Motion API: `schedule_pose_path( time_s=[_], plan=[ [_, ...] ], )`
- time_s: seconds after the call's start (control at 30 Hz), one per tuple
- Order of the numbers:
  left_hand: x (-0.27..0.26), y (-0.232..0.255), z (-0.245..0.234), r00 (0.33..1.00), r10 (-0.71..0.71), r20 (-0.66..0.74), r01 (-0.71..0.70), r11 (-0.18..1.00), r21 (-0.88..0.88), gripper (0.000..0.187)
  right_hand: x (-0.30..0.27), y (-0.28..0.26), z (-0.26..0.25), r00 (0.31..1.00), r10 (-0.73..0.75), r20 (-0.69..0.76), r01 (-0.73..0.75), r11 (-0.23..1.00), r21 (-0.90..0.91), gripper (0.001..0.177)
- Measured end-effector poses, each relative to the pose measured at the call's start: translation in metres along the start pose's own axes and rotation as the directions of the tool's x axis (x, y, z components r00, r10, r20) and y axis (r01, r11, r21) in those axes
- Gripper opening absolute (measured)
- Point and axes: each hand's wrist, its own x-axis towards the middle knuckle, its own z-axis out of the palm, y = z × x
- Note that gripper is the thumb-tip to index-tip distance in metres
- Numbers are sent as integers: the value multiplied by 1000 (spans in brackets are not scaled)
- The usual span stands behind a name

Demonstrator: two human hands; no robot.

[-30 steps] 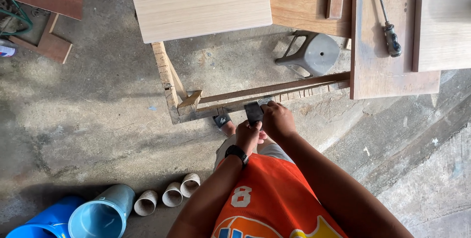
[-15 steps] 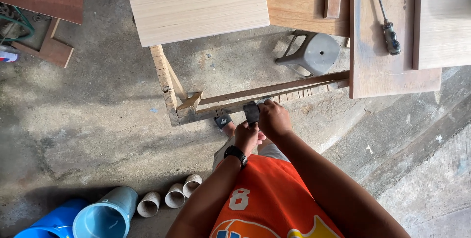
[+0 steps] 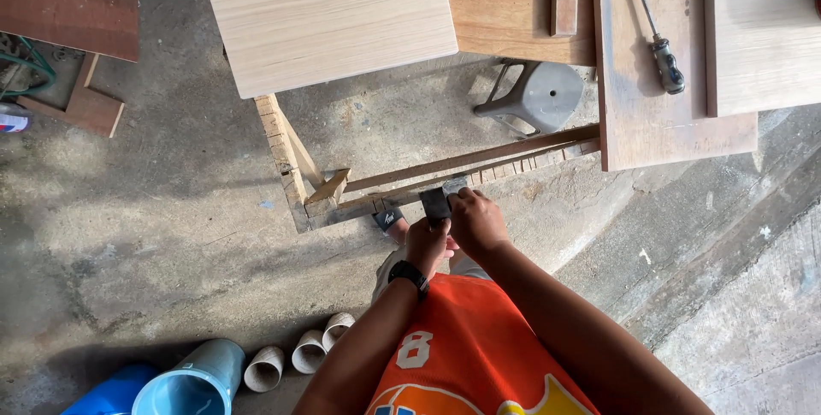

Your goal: Sanding the edges of a wooden board using a piece of sandpaper to smooth the surface.

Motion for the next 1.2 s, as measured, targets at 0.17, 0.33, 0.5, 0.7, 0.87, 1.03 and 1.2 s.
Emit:
schedule_pose_path(
  time_s=[0.17, 0.33, 0.5, 0.7, 0.87, 1.03, 1.2],
  plan=[
    [2, -3, 0, 1000, 3, 3, -3, 1000, 8, 34, 23, 3, 18, 995, -24, -96, 23, 1000, -12, 20],
    [2, -1, -1, 999, 15, 29, -15, 1000, 23, 37, -1, -7, -10, 1000, 1, -28, -2, 999, -38, 19],
    [13, -15, 1, 1000, 25, 10, -25, 1000, 9, 33, 30, -5, 8, 993, -4, -116, 0, 999, -38, 16],
    [-6, -2, -6, 1000, 25, 7, -25, 999, 40, 35, -2, -10, 2, 999, 21, -40, -22, 1000, -18, 15],
    [5, 0, -4, 998, 45, 47, -47, 998, 50, 36, -2, -6, 1, 998, 43, -54, -44, 999, -23, 17],
    [1, -3, -4, 999, 46, 22, -46, 999, 26, 38, 2, -8, 2, 997, 76, -6, -76, 997, -4, 17],
    [11, -11, 0, 999, 46, 14, -46, 999, 25, 40, -7, -2, 6, 997, 74, -3, -74, 997, -29, 20]
  ],
)
